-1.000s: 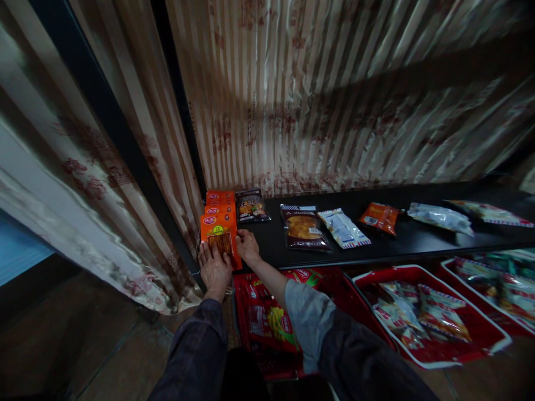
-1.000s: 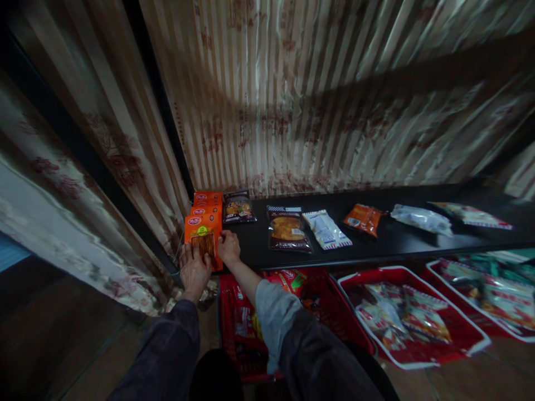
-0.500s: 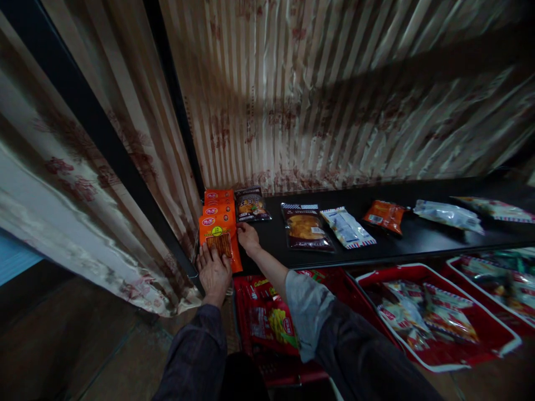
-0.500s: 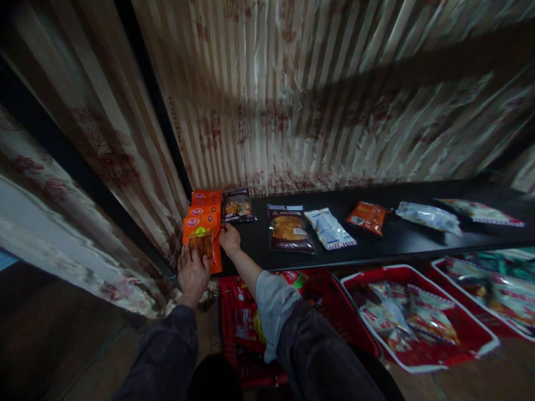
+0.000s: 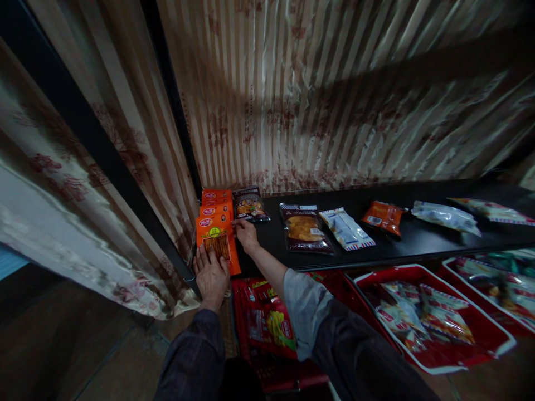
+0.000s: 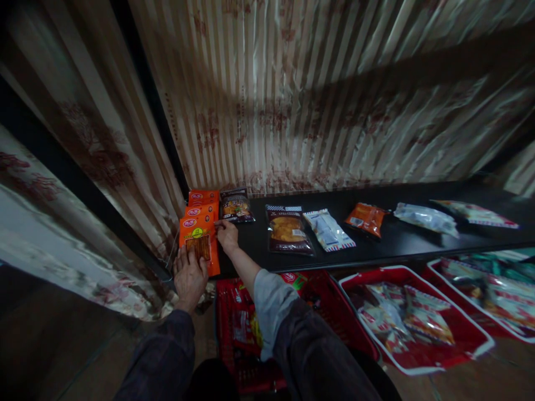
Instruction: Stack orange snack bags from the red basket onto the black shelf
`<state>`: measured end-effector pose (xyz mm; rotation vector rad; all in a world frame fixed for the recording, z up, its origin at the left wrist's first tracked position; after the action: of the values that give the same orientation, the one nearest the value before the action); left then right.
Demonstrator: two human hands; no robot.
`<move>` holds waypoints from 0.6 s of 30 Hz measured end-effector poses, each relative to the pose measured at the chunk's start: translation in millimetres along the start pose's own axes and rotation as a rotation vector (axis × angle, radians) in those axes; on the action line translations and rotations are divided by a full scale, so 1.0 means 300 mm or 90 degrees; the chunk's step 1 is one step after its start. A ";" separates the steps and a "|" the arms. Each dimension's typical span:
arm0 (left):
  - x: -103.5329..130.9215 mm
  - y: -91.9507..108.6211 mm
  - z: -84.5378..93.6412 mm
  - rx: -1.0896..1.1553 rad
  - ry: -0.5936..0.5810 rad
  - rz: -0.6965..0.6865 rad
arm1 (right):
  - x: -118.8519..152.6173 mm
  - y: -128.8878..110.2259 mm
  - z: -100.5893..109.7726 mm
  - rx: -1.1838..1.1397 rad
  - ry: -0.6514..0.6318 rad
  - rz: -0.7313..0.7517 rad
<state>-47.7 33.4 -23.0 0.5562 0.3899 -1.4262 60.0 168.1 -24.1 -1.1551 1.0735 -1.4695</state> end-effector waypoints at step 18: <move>0.002 -0.005 -0.012 -0.001 -0.002 -0.005 | -0.047 0.019 -0.012 0.021 -0.013 -0.131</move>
<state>-49.0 35.0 -26.4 0.5514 0.3913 -1.4335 58.7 181.2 -32.3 -1.2849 0.9349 -1.6239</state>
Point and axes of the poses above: each hand's wrist, its own x-axis away from the middle knuckle, its own z-axis out of the back of the hand, y = z × x, the point moved 4 cm from there along -x, towards the middle knuckle, and after that the axes turned 8 degrees about -z, right-handed, at the moved point
